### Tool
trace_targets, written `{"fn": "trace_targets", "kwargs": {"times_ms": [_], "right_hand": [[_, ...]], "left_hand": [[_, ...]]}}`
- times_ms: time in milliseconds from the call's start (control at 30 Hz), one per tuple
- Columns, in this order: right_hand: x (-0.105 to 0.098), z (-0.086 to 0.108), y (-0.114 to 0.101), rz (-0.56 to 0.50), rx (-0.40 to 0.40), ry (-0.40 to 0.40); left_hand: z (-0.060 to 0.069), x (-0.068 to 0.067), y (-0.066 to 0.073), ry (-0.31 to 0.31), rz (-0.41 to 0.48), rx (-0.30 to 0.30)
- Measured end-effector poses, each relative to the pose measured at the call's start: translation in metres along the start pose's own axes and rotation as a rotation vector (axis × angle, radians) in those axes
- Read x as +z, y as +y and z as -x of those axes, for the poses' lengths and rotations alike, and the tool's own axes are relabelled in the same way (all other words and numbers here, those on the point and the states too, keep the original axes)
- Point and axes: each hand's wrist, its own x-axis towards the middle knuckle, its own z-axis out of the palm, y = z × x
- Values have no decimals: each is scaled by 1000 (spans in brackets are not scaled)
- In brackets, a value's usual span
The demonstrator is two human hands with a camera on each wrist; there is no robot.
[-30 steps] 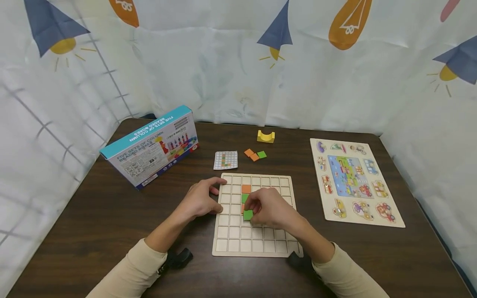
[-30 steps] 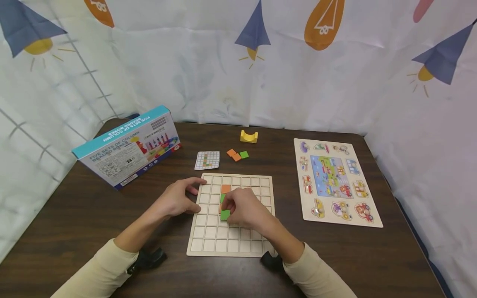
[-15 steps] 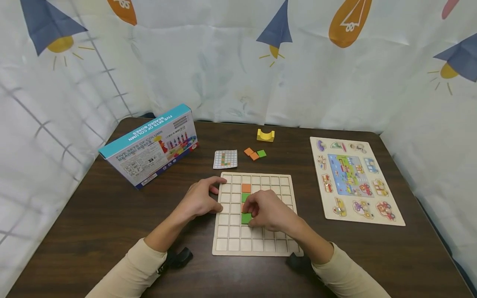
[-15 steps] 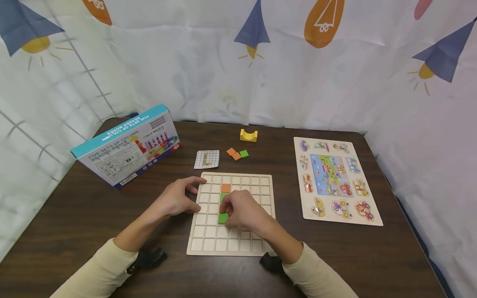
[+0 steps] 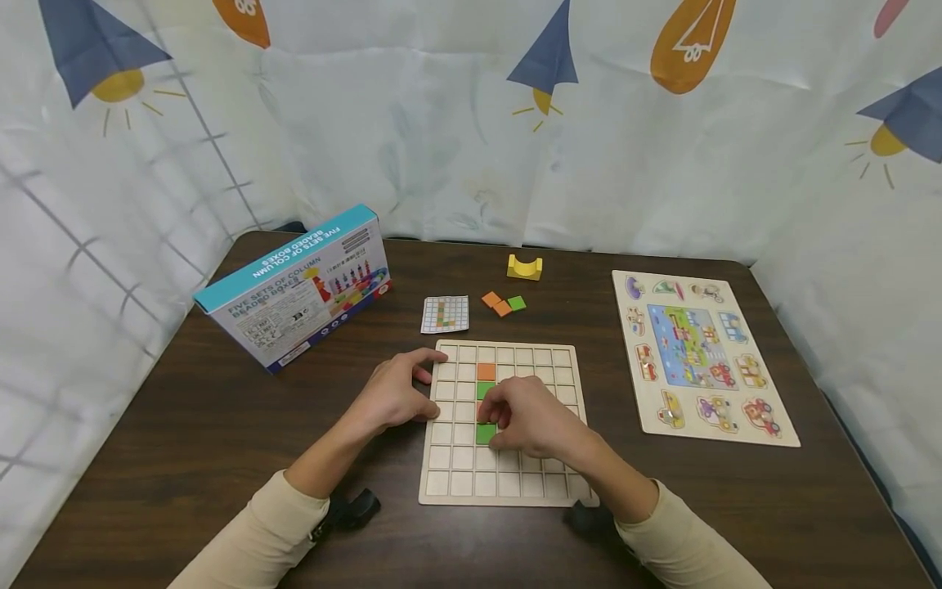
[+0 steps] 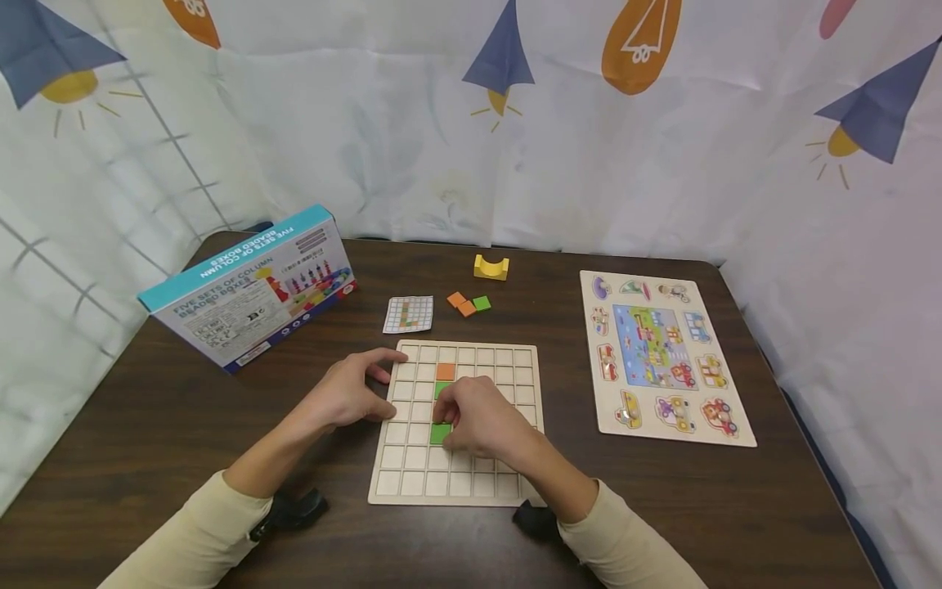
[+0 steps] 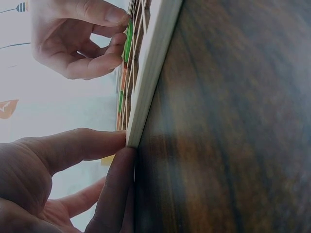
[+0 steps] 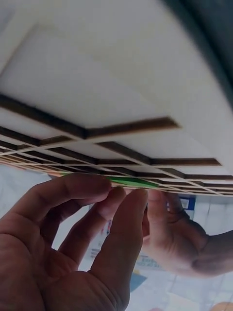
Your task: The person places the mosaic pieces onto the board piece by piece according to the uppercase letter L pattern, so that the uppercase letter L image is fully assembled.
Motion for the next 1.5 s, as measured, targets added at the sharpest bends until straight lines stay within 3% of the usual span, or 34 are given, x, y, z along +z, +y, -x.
{"fn": "trace_targets", "kwargs": {"times_ms": [267,500,1000,1333,1500], "right_hand": [[-12,-3,3,-9,-40,55],[-40,-15,10,6,-9,119],[-85,-80,35,89,91,230],[-88,-121,40,88,169,272],[-86,-133,44,110,168,289]], "left_hand": [[1,0,-1,18,-2,-14],[0,1,-3,38,-26,4],[0,0,-2,38,-22,1],[-1,2,-1,33,-13,-6],[-1,3,0,42,-26,7]]}}
